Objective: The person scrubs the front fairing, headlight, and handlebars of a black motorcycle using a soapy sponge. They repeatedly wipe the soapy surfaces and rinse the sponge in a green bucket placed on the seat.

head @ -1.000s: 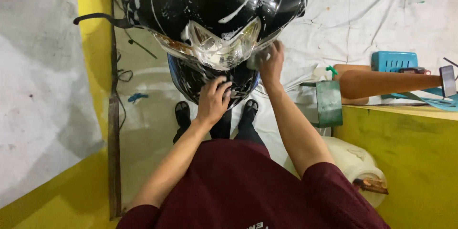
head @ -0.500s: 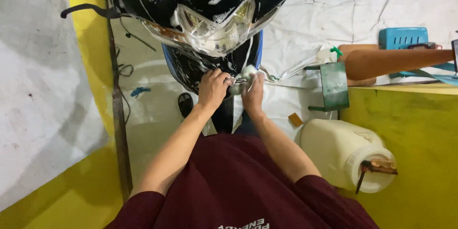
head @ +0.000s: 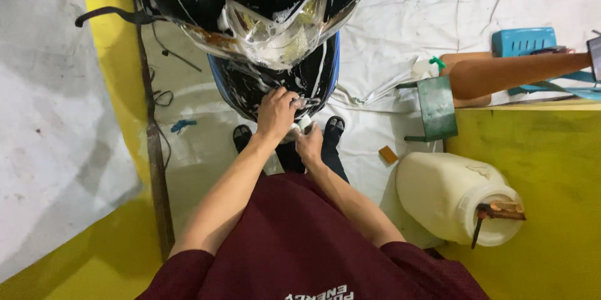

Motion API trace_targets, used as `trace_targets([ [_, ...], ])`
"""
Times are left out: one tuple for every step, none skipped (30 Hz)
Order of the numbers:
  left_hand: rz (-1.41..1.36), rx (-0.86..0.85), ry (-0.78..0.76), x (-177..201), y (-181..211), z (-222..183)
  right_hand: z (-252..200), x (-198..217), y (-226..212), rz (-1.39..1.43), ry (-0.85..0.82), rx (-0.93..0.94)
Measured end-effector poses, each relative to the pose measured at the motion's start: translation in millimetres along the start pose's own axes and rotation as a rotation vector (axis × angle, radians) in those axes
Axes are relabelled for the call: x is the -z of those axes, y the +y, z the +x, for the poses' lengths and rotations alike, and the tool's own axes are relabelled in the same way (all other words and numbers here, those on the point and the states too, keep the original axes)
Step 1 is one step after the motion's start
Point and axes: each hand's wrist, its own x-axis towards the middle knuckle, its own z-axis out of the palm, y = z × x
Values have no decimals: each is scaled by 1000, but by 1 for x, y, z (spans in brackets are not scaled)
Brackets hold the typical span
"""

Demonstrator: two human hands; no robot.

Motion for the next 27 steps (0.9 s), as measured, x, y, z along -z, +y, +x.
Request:
trace_targets([
  [-2,-4,7,-1,1,4,10,1,5,-1,3,8],
  [-4,4,0,0,1,4,15,2,10,147,1,-115],
  [-6,13,-7,0,1,3,20,2,16,294,-2,-238],
  [-3,17,1,3,2,3,38,-5,58,294,-9,-232],
  [-3,19,-7,5,2,3,58,-13,100,486,27,-273],
  [-5,21,-13,6,4,5,80,-19,141,676,62,-312],
  [-3,25,-2,6,4,6,90,-14,144,674,53,-306],
  [-8,25,-5,6,4,3,94,-11,149,737,63,-316],
  [-13,25,-8,6,4,1,99,-8,153,799,74,-327],
  [-12,24,0,8,5,4,104,-2,136,800,69,-319],
  [-25,29,7,9,5,7,110,4,119,808,87,-345],
  [-40,38,5,9,7,6,109,11,104,812,109,-379],
  [-42,41,6,8,8,4,117,14,109,810,107,-379],
  [-44,40,14,7,7,3,125,15,113,768,155,-388],
  [-47,40,22,6,7,2,133,16,117,725,202,-397],
  [-48,40,29,6,5,6,150,24,113,723,198,-390],
  [-50,29,36,6,4,9,167,32,108,706,184,-312],
  [-54,24,35,5,4,7,177,42,107,683,171,-244],
  [-57,31,36,5,2,3,186,53,83,676,167,-246],
  [-112,19,32,5,-2,3,201,63,58,574,137,-53],
  [-168,7,27,6,-5,2,215,72,32,469,105,138],
  [-170,9,32,10,-5,3,217,76,20,465,102,142],
  [-273,19,91,14,-4,3,220,81,9,377,84,213],
  [-376,27,141,19,-3,2,217,85,0,290,73,277],
  [-378,25,136,19,-4,-6,200,91,-4,289,78,273],
  [-410,76,208,20,-8,-4,195,91,-17,313,49,243],
  [-443,127,281,22,-14,-1,190,90,-30,336,18,212],
])
